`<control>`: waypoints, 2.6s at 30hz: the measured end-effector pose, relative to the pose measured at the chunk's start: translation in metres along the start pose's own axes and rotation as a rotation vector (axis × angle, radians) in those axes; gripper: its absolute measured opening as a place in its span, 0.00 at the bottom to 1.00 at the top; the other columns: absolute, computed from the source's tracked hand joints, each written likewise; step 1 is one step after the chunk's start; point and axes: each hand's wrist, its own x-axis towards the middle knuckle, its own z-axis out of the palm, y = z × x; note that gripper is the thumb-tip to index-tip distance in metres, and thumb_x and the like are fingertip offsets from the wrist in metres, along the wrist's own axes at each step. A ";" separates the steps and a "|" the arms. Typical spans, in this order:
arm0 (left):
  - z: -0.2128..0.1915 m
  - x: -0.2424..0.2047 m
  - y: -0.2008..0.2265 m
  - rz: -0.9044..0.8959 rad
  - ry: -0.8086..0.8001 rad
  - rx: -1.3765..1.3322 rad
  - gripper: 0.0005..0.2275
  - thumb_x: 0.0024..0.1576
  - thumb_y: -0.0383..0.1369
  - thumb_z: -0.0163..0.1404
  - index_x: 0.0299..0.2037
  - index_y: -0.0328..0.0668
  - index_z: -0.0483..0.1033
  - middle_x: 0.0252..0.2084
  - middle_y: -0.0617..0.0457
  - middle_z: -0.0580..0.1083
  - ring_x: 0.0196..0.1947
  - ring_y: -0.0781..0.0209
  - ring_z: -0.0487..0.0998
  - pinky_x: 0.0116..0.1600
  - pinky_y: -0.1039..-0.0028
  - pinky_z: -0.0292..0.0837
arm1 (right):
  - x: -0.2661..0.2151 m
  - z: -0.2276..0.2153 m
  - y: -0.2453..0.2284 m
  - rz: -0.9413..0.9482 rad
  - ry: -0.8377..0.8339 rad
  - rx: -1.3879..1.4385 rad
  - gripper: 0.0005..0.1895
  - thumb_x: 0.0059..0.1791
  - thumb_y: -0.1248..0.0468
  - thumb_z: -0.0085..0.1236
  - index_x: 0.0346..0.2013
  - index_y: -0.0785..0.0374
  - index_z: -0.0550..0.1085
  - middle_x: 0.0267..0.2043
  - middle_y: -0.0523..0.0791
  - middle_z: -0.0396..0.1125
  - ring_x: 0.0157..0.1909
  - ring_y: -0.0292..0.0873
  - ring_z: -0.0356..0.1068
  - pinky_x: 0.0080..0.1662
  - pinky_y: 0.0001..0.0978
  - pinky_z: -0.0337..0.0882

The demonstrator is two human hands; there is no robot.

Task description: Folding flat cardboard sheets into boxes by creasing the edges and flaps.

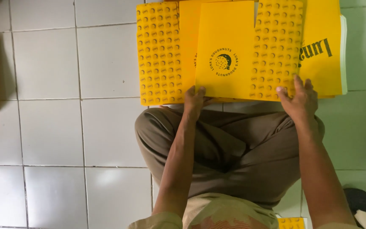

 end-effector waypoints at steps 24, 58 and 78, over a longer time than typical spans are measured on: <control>0.000 -0.034 0.026 0.027 -0.049 0.001 0.17 0.63 0.26 0.45 0.60 0.29 0.60 0.38 0.35 0.74 0.29 0.50 0.81 0.31 0.72 0.78 | -0.009 -0.018 0.013 0.190 0.113 1.068 0.23 0.45 0.70 0.65 0.52 0.75 0.71 0.46 0.53 0.70 0.42 0.45 0.71 0.45 0.30 0.73; 0.015 0.313 0.255 0.625 0.511 1.024 0.21 0.50 0.31 0.53 0.57 0.44 0.76 0.50 0.48 0.81 0.45 0.53 0.84 0.50 0.68 0.80 | 0.395 0.071 -0.163 -0.249 0.552 0.124 0.19 0.51 0.49 0.72 0.48 0.56 0.79 0.40 0.49 0.69 0.33 0.46 0.69 0.32 0.43 0.71; 0.054 0.289 0.288 0.503 0.106 -0.272 0.15 0.60 0.31 0.44 0.51 0.23 0.66 0.26 0.43 0.71 0.20 0.54 0.76 0.23 0.70 0.74 | 0.380 -0.038 -0.230 0.265 0.061 1.170 0.01 0.52 0.64 0.62 0.37 0.55 0.77 0.35 0.42 0.76 0.30 0.35 0.82 0.24 0.13 0.80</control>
